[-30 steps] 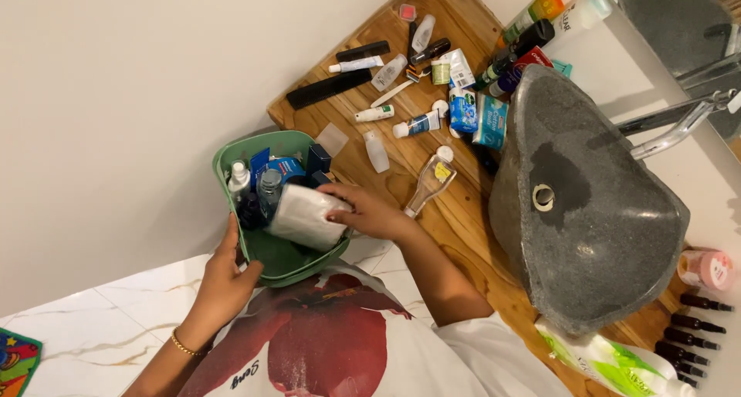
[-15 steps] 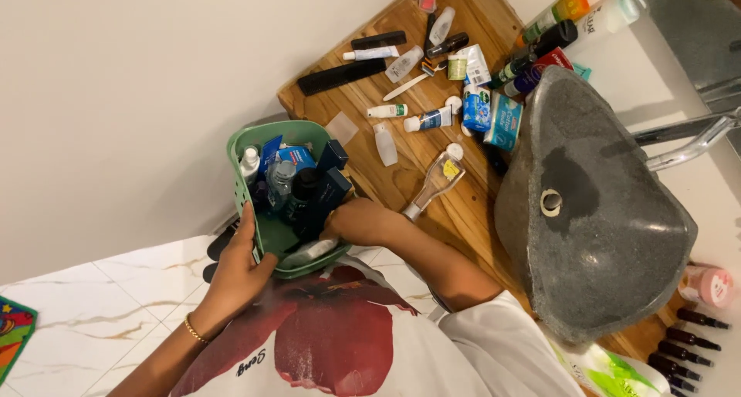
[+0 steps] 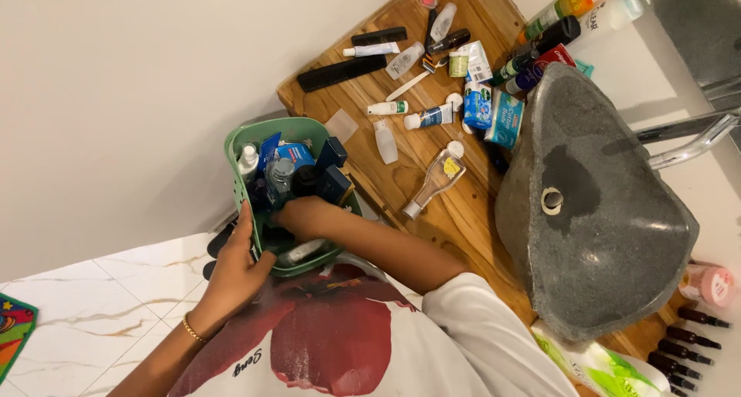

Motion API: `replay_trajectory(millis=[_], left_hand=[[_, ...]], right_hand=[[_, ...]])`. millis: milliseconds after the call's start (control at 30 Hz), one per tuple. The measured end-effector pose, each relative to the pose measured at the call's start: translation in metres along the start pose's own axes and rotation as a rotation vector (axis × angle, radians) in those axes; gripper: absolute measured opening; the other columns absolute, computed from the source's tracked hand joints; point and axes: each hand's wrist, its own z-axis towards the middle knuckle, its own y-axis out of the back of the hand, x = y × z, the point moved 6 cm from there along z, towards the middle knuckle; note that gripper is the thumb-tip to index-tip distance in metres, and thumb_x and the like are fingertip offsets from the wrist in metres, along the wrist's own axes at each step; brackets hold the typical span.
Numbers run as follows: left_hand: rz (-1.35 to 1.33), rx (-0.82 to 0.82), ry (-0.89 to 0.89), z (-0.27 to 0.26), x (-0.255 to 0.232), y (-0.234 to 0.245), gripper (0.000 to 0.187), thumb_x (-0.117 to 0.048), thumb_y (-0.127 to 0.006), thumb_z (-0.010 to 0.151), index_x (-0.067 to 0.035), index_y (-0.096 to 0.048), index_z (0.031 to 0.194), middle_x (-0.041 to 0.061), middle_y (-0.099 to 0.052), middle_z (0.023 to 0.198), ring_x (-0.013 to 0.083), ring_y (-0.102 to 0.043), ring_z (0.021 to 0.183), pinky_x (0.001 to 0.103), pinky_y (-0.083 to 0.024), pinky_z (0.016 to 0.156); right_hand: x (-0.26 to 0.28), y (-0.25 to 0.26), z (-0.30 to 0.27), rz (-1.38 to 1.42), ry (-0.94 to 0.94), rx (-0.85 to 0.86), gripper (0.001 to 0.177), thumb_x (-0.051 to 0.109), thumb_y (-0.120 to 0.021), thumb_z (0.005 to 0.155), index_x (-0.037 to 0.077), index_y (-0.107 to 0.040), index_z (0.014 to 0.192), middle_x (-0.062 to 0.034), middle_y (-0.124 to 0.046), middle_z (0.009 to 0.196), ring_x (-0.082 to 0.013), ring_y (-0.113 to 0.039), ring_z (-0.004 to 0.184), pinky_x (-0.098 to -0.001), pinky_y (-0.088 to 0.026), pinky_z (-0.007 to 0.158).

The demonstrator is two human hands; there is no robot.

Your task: Organize various toiletries and skincare products on a bathroom counter into a storage basket.

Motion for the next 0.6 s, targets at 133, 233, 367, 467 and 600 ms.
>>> replay_trajectory(millis=[133,233,367,467,600], left_hand=[[-0.022,-0.008,-0.019,-0.001,-0.007,0.003,0.100,-0.003,-0.065,0.078,-0.011,-0.010,0.162,0.023,-0.036,0.161,0.0160,-0.057,0.066,0.030,-0.050,0.058],[-0.022,-0.021,0.014,0.001,-0.006,0.008,0.100,-0.002,-0.064,0.077,-0.011,-0.011,0.161,0.022,-0.037,0.161,0.0167,-0.056,0.063,0.030,-0.049,0.057],[-0.018,-0.010,0.034,-0.002,-0.004,0.008,0.098,-0.002,-0.065,0.078,-0.010,-0.013,0.161,0.022,-0.042,0.158,0.0181,-0.055,0.061,0.031,-0.049,0.056],[-0.014,-0.011,0.000,0.002,0.001,0.009,0.097,-0.002,-0.065,0.078,-0.007,-0.014,0.161,0.025,-0.042,0.156,0.0177,-0.057,0.065,0.031,-0.050,0.057],[-0.013,-0.032,-0.110,0.004,0.013,0.007,0.098,-0.003,-0.066,0.078,-0.004,-0.015,0.161,0.029,-0.043,0.154,0.0159,-0.061,0.076,0.029,-0.050,0.061]], right_hand=[[-0.013,-0.028,-0.002,-0.189,0.015,0.056,0.014,0.017,-0.066,0.088,0.010,-0.076,0.096,-0.0157,-0.074,0.096,-0.0378,-0.074,0.090,-0.0498,-0.059,0.075],[-0.011,0.013,-0.039,-0.081,0.050,-0.080,0.019,0.012,-0.066,0.085,0.012,-0.074,0.102,-0.0172,-0.074,0.095,-0.0398,-0.073,0.090,-0.0504,-0.058,0.075],[-0.012,0.054,-0.073,0.235,0.028,-0.241,0.019,0.021,-0.068,0.091,0.004,-0.068,0.099,-0.0220,-0.071,0.089,-0.0431,-0.069,0.088,-0.0525,-0.053,0.077],[-0.020,0.066,-0.082,0.281,-0.015,-0.265,0.017,0.020,-0.067,0.092,0.004,-0.066,0.097,-0.0220,-0.071,0.086,-0.0426,-0.068,0.087,-0.0524,-0.052,0.076],[-0.014,0.085,-0.094,0.306,-0.015,-0.319,0.015,0.017,-0.067,0.092,0.003,-0.066,0.098,-0.0229,-0.069,0.084,-0.0440,-0.067,0.085,-0.0533,-0.051,0.074]])
